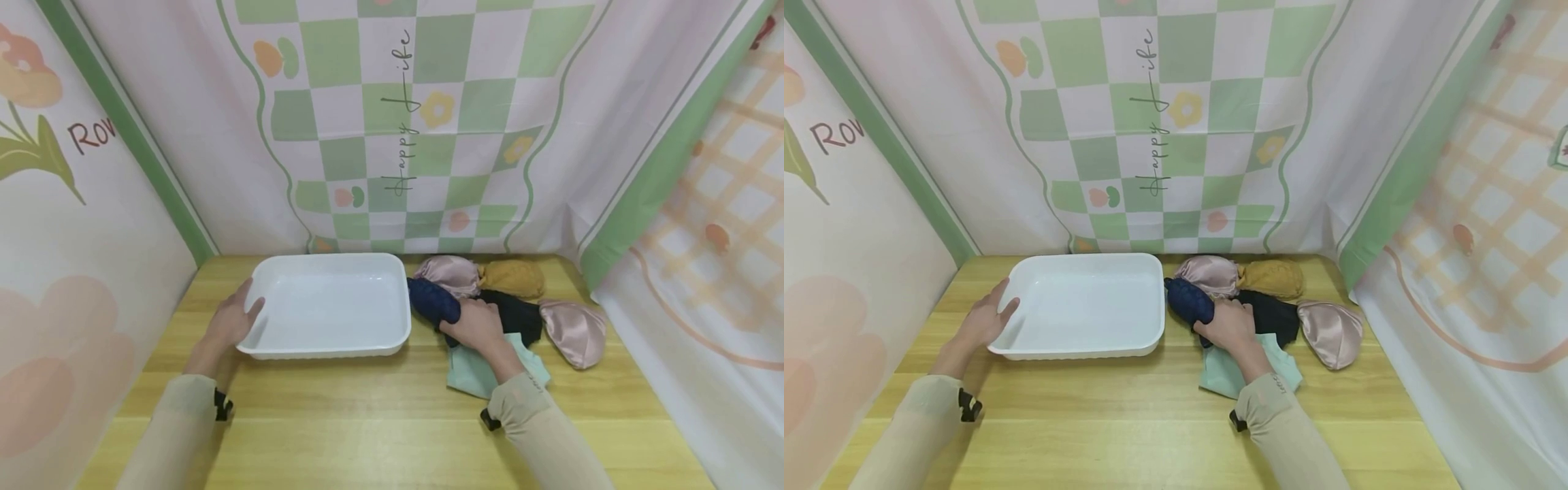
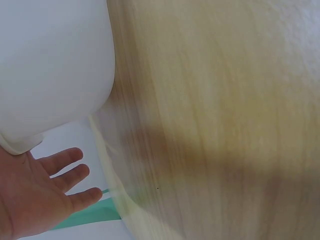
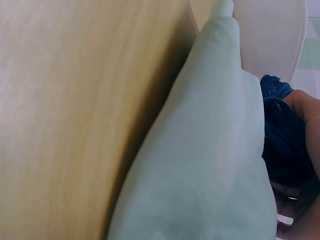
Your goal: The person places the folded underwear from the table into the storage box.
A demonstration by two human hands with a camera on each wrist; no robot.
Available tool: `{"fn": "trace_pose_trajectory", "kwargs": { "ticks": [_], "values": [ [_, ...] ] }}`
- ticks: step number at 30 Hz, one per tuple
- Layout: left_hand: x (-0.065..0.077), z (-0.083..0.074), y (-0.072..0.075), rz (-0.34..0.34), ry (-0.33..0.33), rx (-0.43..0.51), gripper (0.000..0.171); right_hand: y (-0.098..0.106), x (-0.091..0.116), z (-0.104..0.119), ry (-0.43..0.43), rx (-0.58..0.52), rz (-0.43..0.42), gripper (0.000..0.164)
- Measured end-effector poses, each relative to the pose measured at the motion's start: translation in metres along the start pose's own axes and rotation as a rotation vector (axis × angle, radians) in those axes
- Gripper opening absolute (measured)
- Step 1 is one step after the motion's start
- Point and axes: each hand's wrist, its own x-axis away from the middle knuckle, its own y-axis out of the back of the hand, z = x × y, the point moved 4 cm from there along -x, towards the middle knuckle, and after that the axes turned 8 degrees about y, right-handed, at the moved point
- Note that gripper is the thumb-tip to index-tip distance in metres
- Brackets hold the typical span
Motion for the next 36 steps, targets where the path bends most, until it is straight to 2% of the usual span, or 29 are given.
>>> {"fn": "trace_pose_trajectory", "kwargs": {
  "ticks": [7,16,27,30,36],
  "values": [
    [-0.001,0.001,-0.002,0.018,0.014,0.002,0.080,0.004,0.003,-0.001,-0.006,-0.013,-0.068,0.058],
    [-0.001,0.000,-0.001,0.003,0.008,-0.004,0.080,0.011,0.005,-0.002,-0.005,-0.042,-0.132,0.046],
    [-0.002,0.002,-0.003,-0.004,0.002,0.008,0.080,0.020,0.005,0.000,0.015,-0.041,-0.205,0.040],
    [-0.003,0.003,-0.003,-0.005,0.004,0.010,0.081,0.022,0.004,0.000,0.011,-0.039,-0.210,0.045],
    [-0.001,0.002,-0.003,-0.004,0.007,0.006,0.081,0.026,0.002,0.003,0.030,-0.032,-0.225,0.067]
  ]
}}
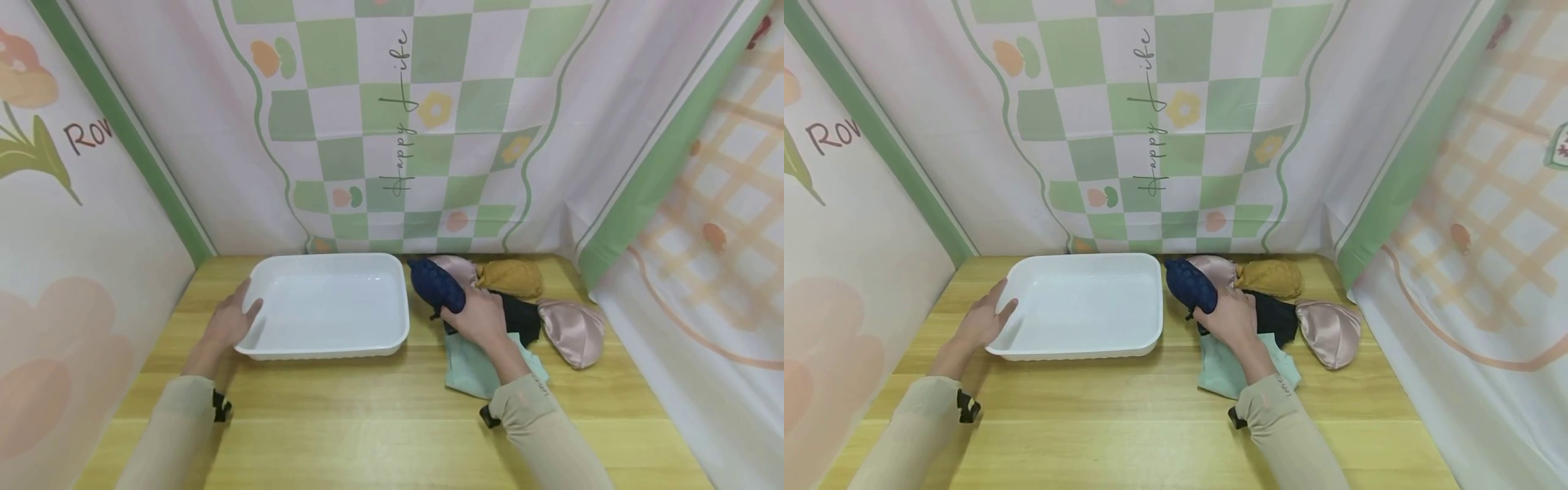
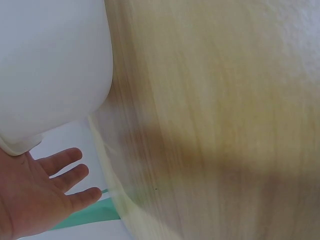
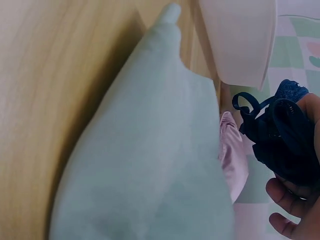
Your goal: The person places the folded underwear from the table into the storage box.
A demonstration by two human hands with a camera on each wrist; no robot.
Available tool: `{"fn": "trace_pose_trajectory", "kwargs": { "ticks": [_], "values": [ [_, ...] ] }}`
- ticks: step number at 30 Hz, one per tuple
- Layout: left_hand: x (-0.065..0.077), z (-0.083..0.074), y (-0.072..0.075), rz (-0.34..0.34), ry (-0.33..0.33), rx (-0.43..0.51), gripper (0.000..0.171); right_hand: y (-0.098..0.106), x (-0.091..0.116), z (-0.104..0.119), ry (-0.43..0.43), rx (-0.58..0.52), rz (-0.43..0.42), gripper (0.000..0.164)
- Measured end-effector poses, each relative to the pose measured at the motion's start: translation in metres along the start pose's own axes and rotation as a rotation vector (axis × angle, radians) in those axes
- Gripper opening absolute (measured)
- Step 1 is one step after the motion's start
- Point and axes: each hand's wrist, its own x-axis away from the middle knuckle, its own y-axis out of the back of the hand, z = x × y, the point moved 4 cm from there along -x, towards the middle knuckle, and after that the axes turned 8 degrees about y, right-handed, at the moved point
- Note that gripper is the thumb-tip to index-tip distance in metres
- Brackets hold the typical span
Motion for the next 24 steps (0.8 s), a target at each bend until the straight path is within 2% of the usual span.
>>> {"fn": "trace_pose_trajectory", "kwargs": {
  "ticks": [4,9,16,24],
  "values": [
    [0.001,0.000,0.000,0.004,0.009,0.006,0.080,0.004,0.000,0.003,-0.006,-0.024,-0.022,0.068],
    [0.001,0.000,0.000,0.001,0.006,0.009,0.080,0.009,0.000,0.007,-0.029,-0.040,-0.010,0.072],
    [0.000,-0.001,0.000,-0.009,-0.004,0.001,0.078,0.019,-0.003,0.016,0.015,-0.047,-0.074,0.060],
    [0.000,0.000,0.000,-0.009,-0.008,0.004,0.078,0.029,-0.007,0.030,0.041,-0.076,-0.084,0.061]
  ]
}}
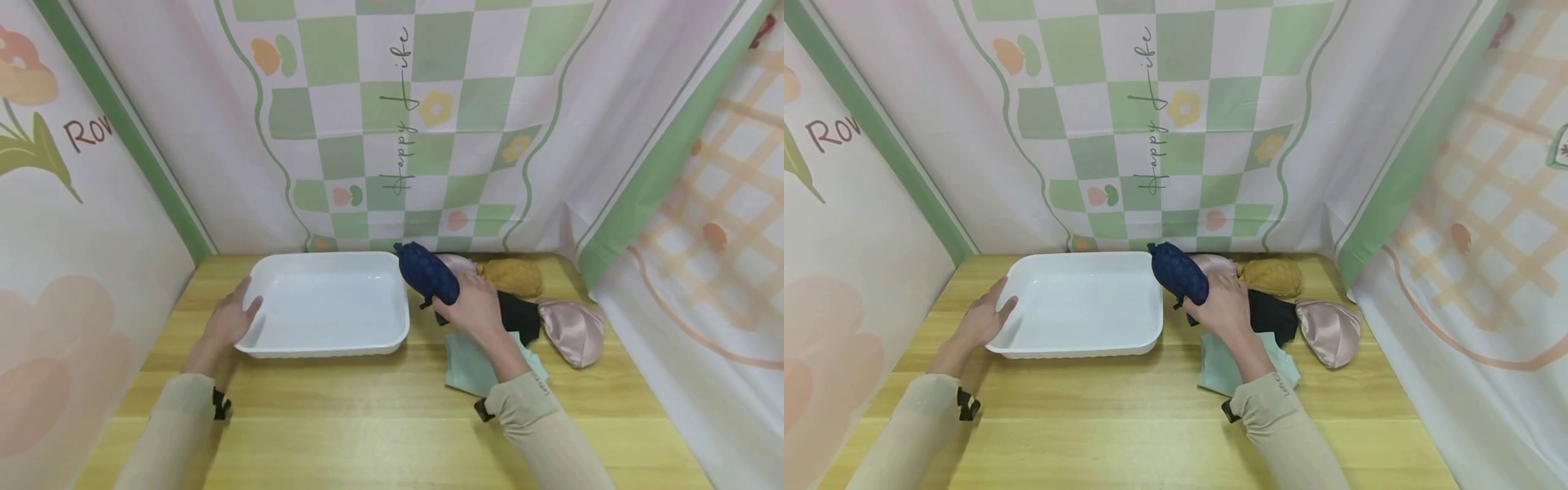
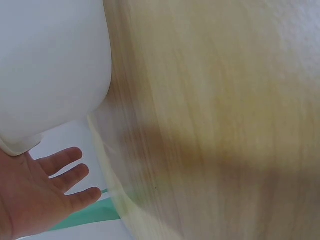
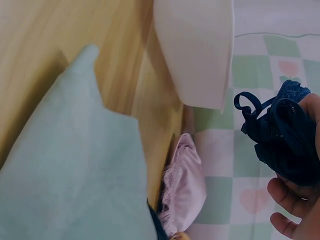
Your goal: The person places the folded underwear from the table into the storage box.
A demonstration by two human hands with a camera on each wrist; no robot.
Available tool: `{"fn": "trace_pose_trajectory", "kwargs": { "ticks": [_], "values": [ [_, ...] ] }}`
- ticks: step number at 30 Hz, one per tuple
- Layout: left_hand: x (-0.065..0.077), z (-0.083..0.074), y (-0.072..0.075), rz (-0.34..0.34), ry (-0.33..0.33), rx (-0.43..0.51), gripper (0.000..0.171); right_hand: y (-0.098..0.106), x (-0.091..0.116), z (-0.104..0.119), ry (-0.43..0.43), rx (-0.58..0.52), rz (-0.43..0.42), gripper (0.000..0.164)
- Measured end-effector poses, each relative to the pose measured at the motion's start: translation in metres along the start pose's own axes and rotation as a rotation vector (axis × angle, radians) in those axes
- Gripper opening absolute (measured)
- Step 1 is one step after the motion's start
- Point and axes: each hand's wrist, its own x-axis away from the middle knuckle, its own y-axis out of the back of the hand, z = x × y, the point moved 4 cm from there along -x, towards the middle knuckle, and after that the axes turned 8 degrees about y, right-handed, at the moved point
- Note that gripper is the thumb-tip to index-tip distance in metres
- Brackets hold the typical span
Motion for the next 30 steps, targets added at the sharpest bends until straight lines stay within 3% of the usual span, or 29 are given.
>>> {"fn": "trace_pose_trajectory", "kwargs": {
  "ticks": [6,13,30],
  "values": [
    [-0.001,0.001,0.000,0.012,0.011,-0.001,0.076,0.002,-0.003,0.011,0.036,0.013,-0.021,0.050],
    [0.000,0.001,0.001,0.013,0.024,-0.001,0.075,-0.003,-0.007,0.018,0.065,0.026,0.004,0.051],
    [-0.001,0.000,0.000,0.022,0.042,-0.007,0.075,-0.007,-0.006,0.041,0.168,0.016,-0.055,0.037]
  ]
}}
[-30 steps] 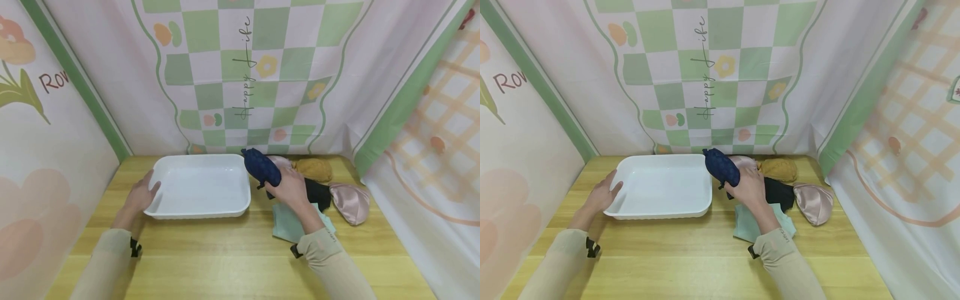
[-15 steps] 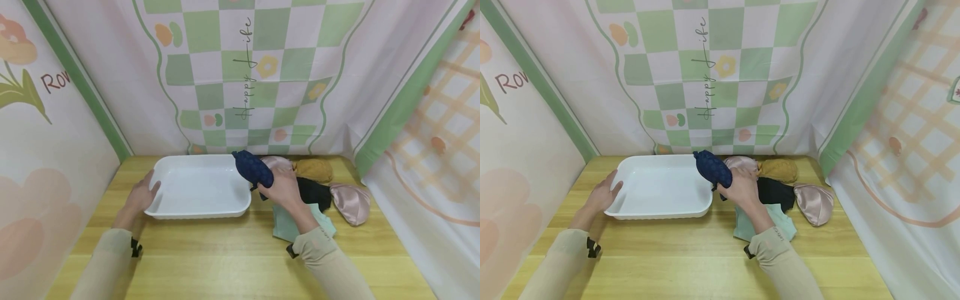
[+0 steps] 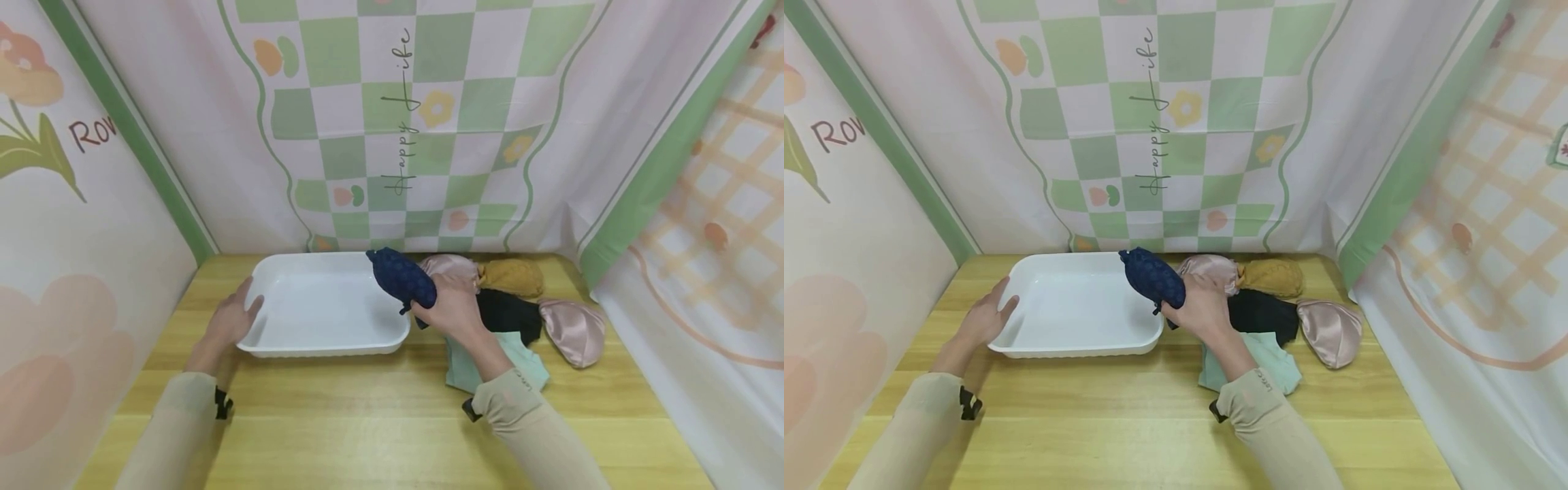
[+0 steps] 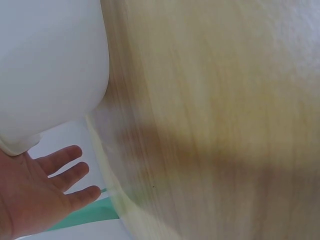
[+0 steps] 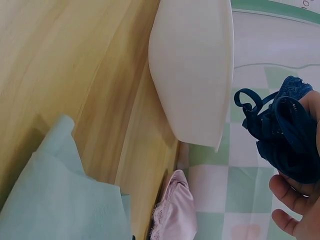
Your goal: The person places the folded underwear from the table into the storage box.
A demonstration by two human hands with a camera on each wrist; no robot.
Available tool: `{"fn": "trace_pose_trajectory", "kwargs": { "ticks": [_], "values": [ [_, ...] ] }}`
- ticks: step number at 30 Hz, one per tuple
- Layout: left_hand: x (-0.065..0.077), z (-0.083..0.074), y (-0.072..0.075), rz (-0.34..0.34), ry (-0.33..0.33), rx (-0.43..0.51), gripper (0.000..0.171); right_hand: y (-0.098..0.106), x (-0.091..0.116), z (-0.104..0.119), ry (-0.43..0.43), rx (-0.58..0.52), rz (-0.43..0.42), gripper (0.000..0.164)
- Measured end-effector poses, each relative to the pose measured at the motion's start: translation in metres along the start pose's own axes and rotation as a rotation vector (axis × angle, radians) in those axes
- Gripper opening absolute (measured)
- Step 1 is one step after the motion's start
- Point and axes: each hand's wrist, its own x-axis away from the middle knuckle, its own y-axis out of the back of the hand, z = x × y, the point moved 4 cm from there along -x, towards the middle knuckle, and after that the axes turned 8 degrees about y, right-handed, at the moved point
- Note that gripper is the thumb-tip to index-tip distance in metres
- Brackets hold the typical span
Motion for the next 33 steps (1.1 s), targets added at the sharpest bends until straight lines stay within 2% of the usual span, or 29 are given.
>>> {"fn": "trace_pose_trajectory", "kwargs": {
  "ticks": [19,27,33],
  "values": [
    [0.001,-0.002,0.001,0.007,0.002,-0.009,0.076,-0.004,-0.007,0.017,0.005,-0.034,0.058,0.048],
    [0.002,-0.004,0.001,-0.030,-0.047,-0.010,0.076,-0.010,-0.008,0.023,0.033,-0.026,0.088,0.061],
    [0.003,-0.003,0.002,-0.045,-0.056,-0.015,0.073,-0.015,-0.010,0.029,0.088,-0.006,0.071,0.052]
  ]
}}
